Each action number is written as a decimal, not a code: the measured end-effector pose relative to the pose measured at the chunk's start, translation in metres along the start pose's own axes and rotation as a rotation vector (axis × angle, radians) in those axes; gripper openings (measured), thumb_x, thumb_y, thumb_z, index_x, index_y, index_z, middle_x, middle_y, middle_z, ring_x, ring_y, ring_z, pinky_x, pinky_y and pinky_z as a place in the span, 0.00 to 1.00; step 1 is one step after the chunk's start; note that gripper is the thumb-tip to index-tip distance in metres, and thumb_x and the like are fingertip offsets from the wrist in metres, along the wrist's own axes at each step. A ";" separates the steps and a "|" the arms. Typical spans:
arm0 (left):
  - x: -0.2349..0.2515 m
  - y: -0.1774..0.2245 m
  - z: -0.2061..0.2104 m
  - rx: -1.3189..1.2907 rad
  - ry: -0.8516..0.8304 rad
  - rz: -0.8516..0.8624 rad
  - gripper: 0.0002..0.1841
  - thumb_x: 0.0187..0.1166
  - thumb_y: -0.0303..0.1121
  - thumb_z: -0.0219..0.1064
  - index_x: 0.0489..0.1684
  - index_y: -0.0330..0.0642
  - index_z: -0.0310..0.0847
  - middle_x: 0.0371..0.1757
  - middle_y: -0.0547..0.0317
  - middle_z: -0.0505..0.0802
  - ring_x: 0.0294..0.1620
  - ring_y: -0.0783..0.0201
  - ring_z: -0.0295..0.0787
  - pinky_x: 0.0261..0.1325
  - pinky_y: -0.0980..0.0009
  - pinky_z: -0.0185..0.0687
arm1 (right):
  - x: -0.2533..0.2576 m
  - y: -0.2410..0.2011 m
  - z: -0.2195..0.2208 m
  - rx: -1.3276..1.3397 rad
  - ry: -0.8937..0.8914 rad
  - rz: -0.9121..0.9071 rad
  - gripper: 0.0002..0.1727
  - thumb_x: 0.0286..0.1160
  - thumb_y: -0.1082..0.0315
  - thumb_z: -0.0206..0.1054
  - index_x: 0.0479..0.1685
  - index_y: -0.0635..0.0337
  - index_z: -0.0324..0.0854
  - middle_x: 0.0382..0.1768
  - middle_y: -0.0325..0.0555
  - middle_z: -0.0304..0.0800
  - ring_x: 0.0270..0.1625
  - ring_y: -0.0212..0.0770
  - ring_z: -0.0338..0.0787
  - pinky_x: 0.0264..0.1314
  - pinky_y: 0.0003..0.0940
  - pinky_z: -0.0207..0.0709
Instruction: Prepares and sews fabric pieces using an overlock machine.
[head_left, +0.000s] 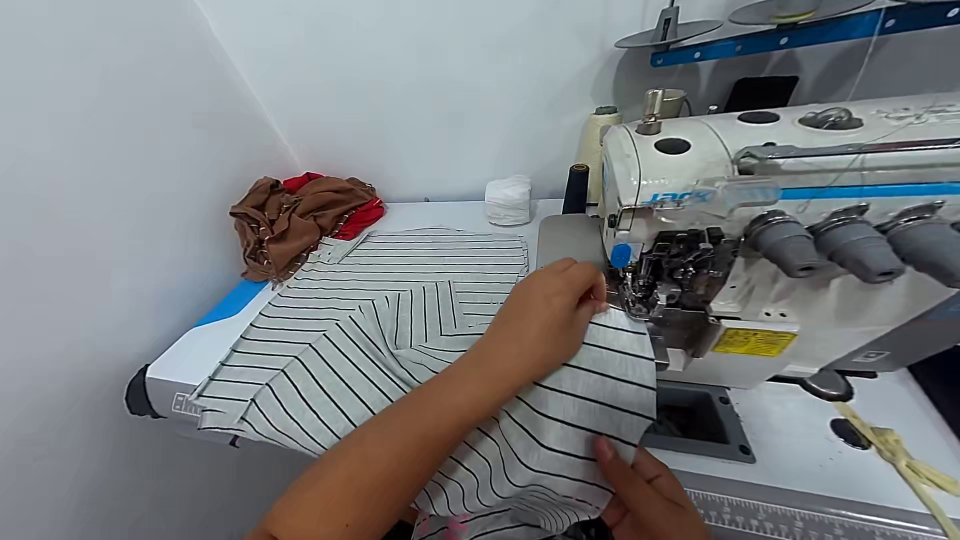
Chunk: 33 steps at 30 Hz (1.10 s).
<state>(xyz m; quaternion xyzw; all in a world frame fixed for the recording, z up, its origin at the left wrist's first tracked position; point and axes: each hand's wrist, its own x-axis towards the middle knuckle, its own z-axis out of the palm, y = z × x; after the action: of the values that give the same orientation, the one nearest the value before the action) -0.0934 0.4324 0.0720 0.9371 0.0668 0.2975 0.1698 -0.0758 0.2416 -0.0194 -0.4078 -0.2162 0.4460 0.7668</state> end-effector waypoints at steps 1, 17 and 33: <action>0.003 -0.003 0.000 -0.006 0.001 -0.003 0.03 0.75 0.26 0.73 0.38 0.35 0.88 0.34 0.53 0.89 0.34 0.62 0.87 0.40 0.68 0.84 | 0.001 0.000 0.000 0.003 0.006 0.001 0.16 0.92 0.74 0.45 0.52 0.59 0.81 0.45 0.41 0.97 0.48 0.35 0.97 0.57 0.37 0.91; -0.193 -0.011 -0.035 -0.564 -1.018 -0.255 0.15 0.87 0.35 0.63 0.54 0.32 0.89 0.47 0.46 0.95 0.46 0.59 0.92 0.54 0.62 0.88 | 0.009 0.085 -0.097 -1.551 -0.451 0.513 0.25 0.92 0.57 0.52 0.76 0.66 0.77 0.70 0.68 0.83 0.76 0.65 0.80 0.81 0.63 0.66; -0.320 -0.024 0.027 -0.117 -0.155 -0.845 0.11 0.82 0.35 0.69 0.41 0.32 0.86 0.45 0.45 0.91 0.46 0.54 0.90 0.54 0.57 0.87 | -0.001 0.117 -0.086 -1.260 -0.383 0.046 0.14 0.85 0.61 0.64 0.49 0.63 0.89 0.46 0.52 0.93 0.51 0.49 0.91 0.58 0.51 0.82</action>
<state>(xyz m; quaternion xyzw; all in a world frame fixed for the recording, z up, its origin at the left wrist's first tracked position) -0.3391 0.3745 -0.1285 0.8359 0.4145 0.1339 0.3340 -0.0756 0.2353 -0.1647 -0.6966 -0.5600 0.3149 0.3194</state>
